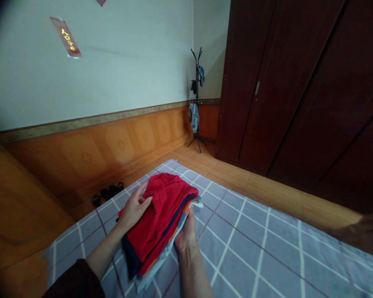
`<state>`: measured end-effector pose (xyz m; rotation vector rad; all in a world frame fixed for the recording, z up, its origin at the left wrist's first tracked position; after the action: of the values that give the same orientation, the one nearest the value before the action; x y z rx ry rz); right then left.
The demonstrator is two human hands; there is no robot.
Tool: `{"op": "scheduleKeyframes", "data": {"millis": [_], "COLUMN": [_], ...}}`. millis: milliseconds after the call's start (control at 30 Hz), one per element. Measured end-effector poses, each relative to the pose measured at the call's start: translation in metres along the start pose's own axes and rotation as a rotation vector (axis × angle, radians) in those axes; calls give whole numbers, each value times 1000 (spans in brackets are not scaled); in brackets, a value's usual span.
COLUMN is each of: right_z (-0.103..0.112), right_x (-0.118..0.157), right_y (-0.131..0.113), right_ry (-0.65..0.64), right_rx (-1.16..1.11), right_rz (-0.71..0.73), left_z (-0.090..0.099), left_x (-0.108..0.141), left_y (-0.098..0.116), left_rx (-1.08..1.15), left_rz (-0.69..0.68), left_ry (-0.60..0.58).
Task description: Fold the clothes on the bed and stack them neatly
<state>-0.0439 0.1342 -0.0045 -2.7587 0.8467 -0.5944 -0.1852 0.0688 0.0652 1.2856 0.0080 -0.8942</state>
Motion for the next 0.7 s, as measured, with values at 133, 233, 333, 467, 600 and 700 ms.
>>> {"op": "scheduleKeyframes", "data": {"millis": [133,233,333,467,600,700], "right_z": [4,6,6,6,3,1], "right_x": [-1,-3,-4,-3,1,2], "right_y": [-2,-3,-4,-4,-3,-4], "right_ry": [44,62,38,22,-16,-15], "right_rx": [11,11,42,18,-30,-32], "right_rz": [10,21,31,15,-5,-2], "left_z": [7,51,89,77,86,133], "left_x": [-5,-11,-9,5,15,5], "left_y": [21,44,68,75,59,48], "left_rx": [-47,-6,35,113,352,623], "left_rz": [-15,-38,-121,-83,133,195], "left_ry": [-78,173,349,60,117,510]}}
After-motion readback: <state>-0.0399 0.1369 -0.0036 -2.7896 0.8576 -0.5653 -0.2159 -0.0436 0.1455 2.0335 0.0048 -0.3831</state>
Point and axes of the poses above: each hand's wrist, its own x-axis away from the middle knuckle, its own z-axis out of the back of the hand, y = z × x, the point moved 7 cm from there along -x, towards the middle knuckle, and after that the axes turned 11 degrees about y, right-handed, at the moved point
